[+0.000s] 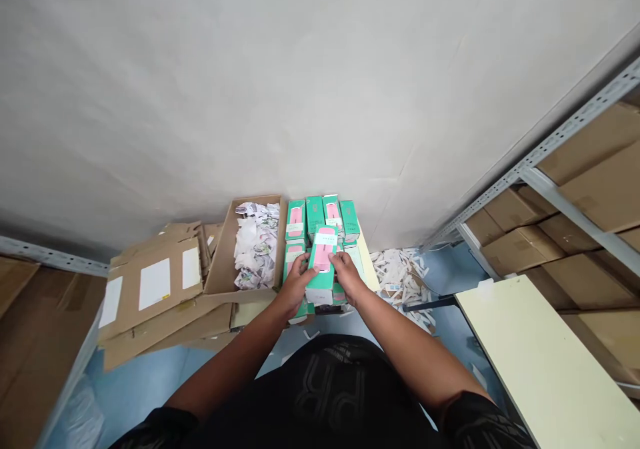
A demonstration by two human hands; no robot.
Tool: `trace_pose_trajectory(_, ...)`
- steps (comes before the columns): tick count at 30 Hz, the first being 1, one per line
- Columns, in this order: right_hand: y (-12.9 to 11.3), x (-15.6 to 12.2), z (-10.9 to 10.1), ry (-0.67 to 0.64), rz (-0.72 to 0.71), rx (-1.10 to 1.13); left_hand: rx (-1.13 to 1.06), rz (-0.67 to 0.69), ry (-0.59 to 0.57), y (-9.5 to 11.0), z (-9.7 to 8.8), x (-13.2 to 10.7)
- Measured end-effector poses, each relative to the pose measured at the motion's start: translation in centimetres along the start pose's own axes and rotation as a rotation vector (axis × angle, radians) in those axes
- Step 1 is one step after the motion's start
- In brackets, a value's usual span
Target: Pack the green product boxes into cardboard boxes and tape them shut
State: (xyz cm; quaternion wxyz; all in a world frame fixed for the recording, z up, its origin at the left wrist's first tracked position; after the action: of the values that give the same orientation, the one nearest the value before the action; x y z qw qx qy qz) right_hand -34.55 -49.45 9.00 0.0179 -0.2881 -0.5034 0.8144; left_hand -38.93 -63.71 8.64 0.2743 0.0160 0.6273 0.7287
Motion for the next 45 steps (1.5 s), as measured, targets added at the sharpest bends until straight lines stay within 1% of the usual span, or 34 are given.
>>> trace_pose_trajectory(2, -0.5, -0.2, -1.5, -0.033, 0.05, 0.024, -0.014, -0.045, -0.026, -0.3, 1.4, -0.5)
trace_pose_trajectory(3, -0.8, -0.3, -2.7, -0.036, 0.064, 0.04, -0.015, -0.066, -0.051, -0.5, 2.4, -0.8)
trace_pose_trajectory(5, -1.7, -0.6, -5.7, -0.009, 0.063, 0.081, 0.001, -0.087, -0.111, -1.1, 5.1, -1.5)
trace_pose_trajectory(7, -2.5, -1.3, -9.6, 0.048, 0.045, 0.128, 0.035, -0.099, -0.195, -1.8, 8.6, -2.3)
trace_pose_trajectory(10, -3.4, -3.0, -16.5, 0.15, 0.017, 0.201, 0.101, -0.147, -0.342, -3.3, 15.0, -3.7)
trace_pose_trajectory(13, -4.0, -5.2, -24.5, 0.275, -0.018, 0.286, 0.137, -0.197, -0.434, -5.4, 21.7, -4.8)
trace_pose_trajectory(15, -4.5, -6.8, -30.0, 0.357, -0.059, 0.394, 0.107, -0.181, -0.456, -7.0, 26.0, -5.4)
trace_pose_trajectory(17, -5.0, -8.5, -35.5, 0.441, -0.13, 0.521, 0.025, -0.138, -0.449, -8.4, 30.1, -6.1)
trace_pose_trajectory(19, -5.4, -10.3, -40.6, 0.523, -0.209, 0.619, -0.064, -0.104, -0.434, -9.8, 34.1, -7.0)
trace_pose_trajectory(21, -5.4, -12.1, -44.6, 0.587, -0.271, 0.659, -0.094, -0.098, -0.444, -11.2, 38.0, -8.0)
trace_pose_trajectory(23, -4.8, -13.6, -47.6, 0.632, -0.307, 0.666, -0.033, -0.106, -0.477, -12.3, 41.6, -8.8)
trace_pose_trajectory(26, -3.4, -15.3, -50.5, 0.684, -0.342, 0.702, 0.19, -0.067, -0.495, -13.5, 45.9, -8.7)
trace_pose_trajectory(28, -2.3, -16.1, -52.1, 0.698, -0.337, 0.718, 0.336, -0.023, -0.486, -13.8, 48.1, -7.6)
trace_pose_trajectory(30, -1.1, -16.8, -53.9, 0.722, -0.267, 0.666, 0.451, -0.018, -0.506, -14.3, 50.1, -5.9)
trace_pose_trajectory(32, 0.3, -17.7, -56.1, 0.786, -0.135, 0.524, 0.538, -0.032, -0.574, -14.9, 52.0, -4.0)
trace_pose_trajectory(34, 1.3, -18.9, -58.7, 0.92, -0.025, 0.301, 0.615, -0.021, -0.679, -15.6, 54.1, -2.2)
trace_pose_trajectory(35, 1.5, -19.6, -59.9, 1.001, 0.003, 0.176, 0.654, -0.005, -0.734, -16.0, 55.2, -1.3)
trace_pose_trajectory(37, 1.2, -20.6, -61.6, 1.146, -0.009, -0.071, 0.731, 0.029, -0.831, -17.0, 57.2, 0.2)
trace_pose_trajectory(38, 0.8, -20.8, -61.9, 1.191, -0.045, -0.187, 0.757, 0.041, -0.868, -17.6, 58.2, 0.9)
trace_pose_trajectory(39, 0.3, -20.8, -61.8, 1.208, -0.092, -0.297, 0.77, 0.048, -0.896, -18.2, 59.3, 1.6)
trace_pose_trajectory(41, -0.8, -20.2, -60.8, 1.193, -0.191, -0.489, 0.776, 0.048, -0.939, -19.5, 61.4, 2.6)
trace_pose_trajectory(43, -1.3, -19.5, -59.7, 1.181, -0.234, -0.607, 0.785, 0.04, -0.97, -20.6, 63.4, 3.1)
trace_pose_trajectory(45, -1.4, -18.9, -59.2, 1.183, -0.216, -0.648, 0.802, 0.028, -0.995, -21.8, 65.3, 3.1)
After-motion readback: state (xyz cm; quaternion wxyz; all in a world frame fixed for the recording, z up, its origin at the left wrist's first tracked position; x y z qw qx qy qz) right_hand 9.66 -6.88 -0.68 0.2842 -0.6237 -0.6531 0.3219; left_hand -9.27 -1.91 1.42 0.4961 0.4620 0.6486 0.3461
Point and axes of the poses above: each hand's wrist, its own x-axis towards the middle knuckle, its own z-axis out of the palm, y = z × x, the point moved 6 cm from there along x, towards the middle knuckle, and after that the axes turned 6 degrees about x, right-handed, at the moved point
